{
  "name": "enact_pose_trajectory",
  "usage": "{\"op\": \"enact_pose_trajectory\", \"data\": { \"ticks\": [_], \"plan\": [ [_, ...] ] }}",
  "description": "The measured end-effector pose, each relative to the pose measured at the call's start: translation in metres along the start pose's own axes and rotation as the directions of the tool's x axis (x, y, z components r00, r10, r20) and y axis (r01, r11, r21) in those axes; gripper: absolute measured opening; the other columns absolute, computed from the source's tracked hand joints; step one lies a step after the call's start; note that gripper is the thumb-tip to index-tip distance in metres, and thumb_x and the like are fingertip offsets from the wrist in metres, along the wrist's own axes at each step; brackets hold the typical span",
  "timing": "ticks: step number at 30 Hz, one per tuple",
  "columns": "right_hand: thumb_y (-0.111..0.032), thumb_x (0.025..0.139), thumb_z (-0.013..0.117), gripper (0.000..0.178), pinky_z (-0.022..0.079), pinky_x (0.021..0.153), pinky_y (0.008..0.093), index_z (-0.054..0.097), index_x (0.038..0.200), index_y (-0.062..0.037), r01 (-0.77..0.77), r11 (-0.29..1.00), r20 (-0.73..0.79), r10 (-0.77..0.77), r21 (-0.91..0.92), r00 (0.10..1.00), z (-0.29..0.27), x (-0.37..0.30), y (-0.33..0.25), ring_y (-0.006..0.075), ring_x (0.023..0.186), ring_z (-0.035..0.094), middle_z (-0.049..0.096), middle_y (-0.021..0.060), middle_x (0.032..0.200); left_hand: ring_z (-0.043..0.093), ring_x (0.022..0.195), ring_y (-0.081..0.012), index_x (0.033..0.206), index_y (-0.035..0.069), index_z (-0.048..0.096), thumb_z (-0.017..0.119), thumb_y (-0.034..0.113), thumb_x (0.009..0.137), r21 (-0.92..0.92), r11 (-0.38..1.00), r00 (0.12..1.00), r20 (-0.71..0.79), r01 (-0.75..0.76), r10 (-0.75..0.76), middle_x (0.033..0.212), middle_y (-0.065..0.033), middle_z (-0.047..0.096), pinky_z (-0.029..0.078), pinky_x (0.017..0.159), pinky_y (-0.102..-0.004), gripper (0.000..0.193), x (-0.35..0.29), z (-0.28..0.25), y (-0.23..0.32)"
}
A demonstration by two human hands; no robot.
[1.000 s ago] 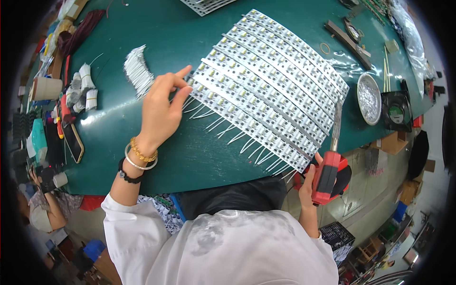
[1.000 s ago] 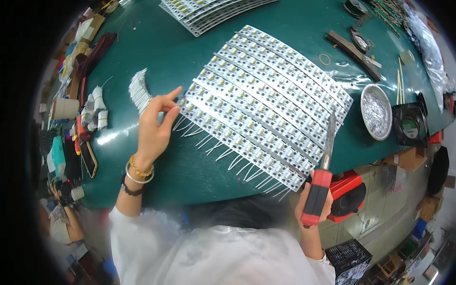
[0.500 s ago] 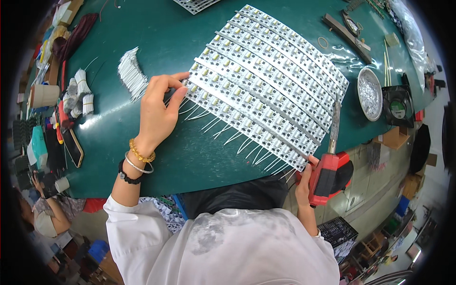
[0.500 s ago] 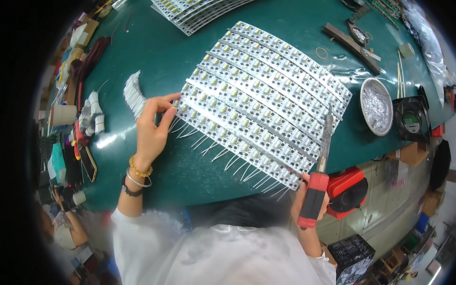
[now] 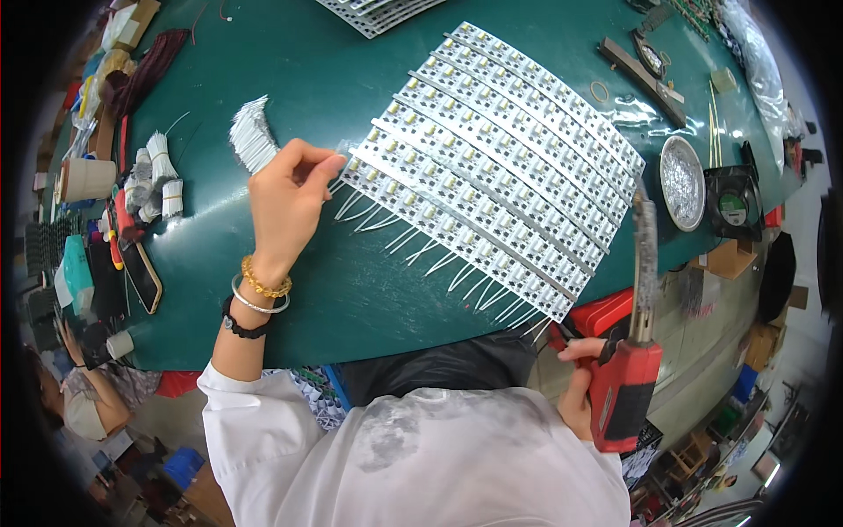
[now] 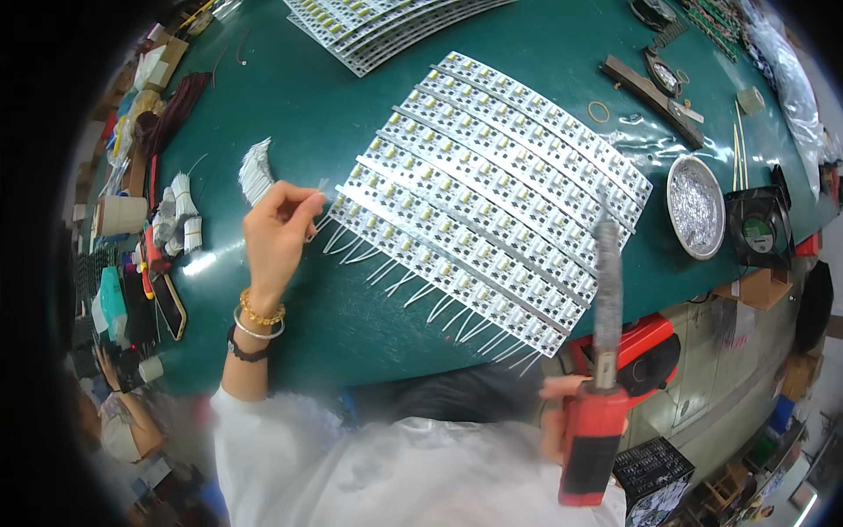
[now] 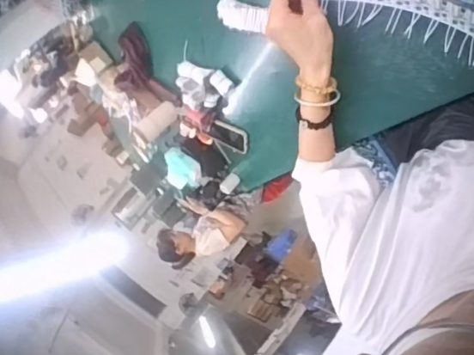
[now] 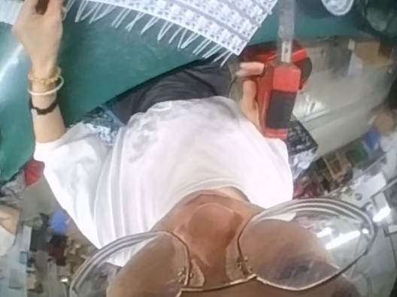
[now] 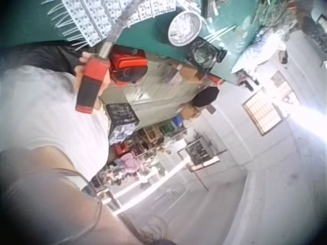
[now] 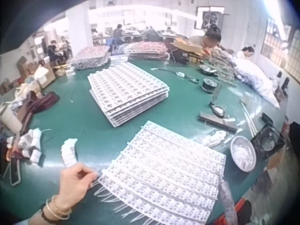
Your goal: The person solders wires onto circuit board strips by placing the wires against the boards and applying a soldering iron.
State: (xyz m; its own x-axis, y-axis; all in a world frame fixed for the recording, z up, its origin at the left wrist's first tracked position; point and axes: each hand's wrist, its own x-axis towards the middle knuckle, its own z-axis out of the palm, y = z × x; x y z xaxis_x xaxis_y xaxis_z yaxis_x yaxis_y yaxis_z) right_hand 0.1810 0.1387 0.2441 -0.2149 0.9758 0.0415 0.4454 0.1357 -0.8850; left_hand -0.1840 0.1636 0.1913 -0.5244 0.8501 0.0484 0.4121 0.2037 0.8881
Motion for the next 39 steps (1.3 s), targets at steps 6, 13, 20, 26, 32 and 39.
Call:
{"op": "enact_pose_trajectory", "data": {
  "ticks": [6,13,20,26,32,39],
  "plan": [
    [-0.012,0.082,0.063,0.019,0.052,0.059,0.0325,0.066,0.094,0.0029,0.219,0.927,0.423,-0.338,0.305,0.841,0.030,0.033,-0.002,0.0203,0.065,0.065,0.068,0.0134,0.083,0.048,0.052,-0.0011,0.083,0.000,0.065,0.068,0.009,0.087,-0.069,0.986,0.985,0.091,0.154,-0.147,0.066,0.0009,0.061,0.036,0.045,-0.0168,0.010,0.012,0.002,-0.006],
    [-0.064,0.082,0.055,0.063,0.044,0.048,0.0302,0.044,0.062,-0.0058,-0.132,0.955,0.325,0.040,0.264,0.945,0.091,0.051,-0.018,0.0169,0.045,0.047,0.049,0.0063,0.052,0.055,0.053,-0.0092,0.081,-0.002,0.064,0.069,0.013,0.083,0.045,0.993,0.991,0.075,0.106,-0.109,0.062,-0.0066,0.063,0.045,0.052,-0.0249,0.016,0.009,0.008,-0.006],
    [-0.058,0.080,0.065,0.073,0.040,0.043,0.0283,0.051,0.101,0.0096,-0.335,0.877,0.388,0.192,0.344,0.901,0.099,0.064,-0.027,0.0142,0.040,0.044,0.046,0.0034,0.050,0.045,0.053,-0.0004,0.080,-0.003,0.064,0.069,0.008,0.084,-0.003,0.983,0.973,0.148,0.182,-0.179,0.060,0.0025,0.057,0.036,0.049,-0.0187,0.013,0.014,0.004,-0.002],
    [-0.056,0.081,0.066,0.078,0.040,0.043,0.0284,0.045,0.116,0.0105,-0.383,0.841,0.387,0.231,0.381,0.893,0.104,0.064,-0.023,0.0136,0.040,0.044,0.045,0.0028,0.051,0.043,0.051,0.0000,0.079,-0.003,0.065,0.069,0.007,0.084,-0.004,0.986,0.978,0.130,0.164,-0.162,0.057,0.0021,0.057,0.034,0.046,-0.0187,0.012,0.016,0.006,-0.004],
    [-0.054,0.083,0.066,0.073,0.040,0.043,0.0286,0.046,0.113,0.0099,-0.333,0.845,0.343,0.192,0.419,0.919,0.106,0.065,-0.020,0.0137,0.040,0.044,0.046,0.0032,0.051,0.042,0.050,0.0004,0.077,-0.003,0.064,0.069,0.006,0.083,-0.003,0.988,0.981,0.118,0.157,-0.155,0.056,0.0024,0.055,0.033,0.045,-0.0186,0.012,0.016,0.006,-0.003],
    [-0.056,0.079,0.068,0.074,0.041,0.043,0.0279,0.048,0.110,0.0081,-0.411,0.853,0.433,0.254,0.321,0.865,0.107,0.069,-0.025,0.0129,0.041,0.045,0.047,0.0029,0.052,0.040,0.049,0.0006,0.077,-0.003,0.064,0.069,0.006,0.083,-0.003,0.993,0.988,0.099,0.120,-0.119,0.055,0.0032,0.054,0.032,0.044,-0.0186,0.012,0.014,0.008,-0.006]
  ]
}}
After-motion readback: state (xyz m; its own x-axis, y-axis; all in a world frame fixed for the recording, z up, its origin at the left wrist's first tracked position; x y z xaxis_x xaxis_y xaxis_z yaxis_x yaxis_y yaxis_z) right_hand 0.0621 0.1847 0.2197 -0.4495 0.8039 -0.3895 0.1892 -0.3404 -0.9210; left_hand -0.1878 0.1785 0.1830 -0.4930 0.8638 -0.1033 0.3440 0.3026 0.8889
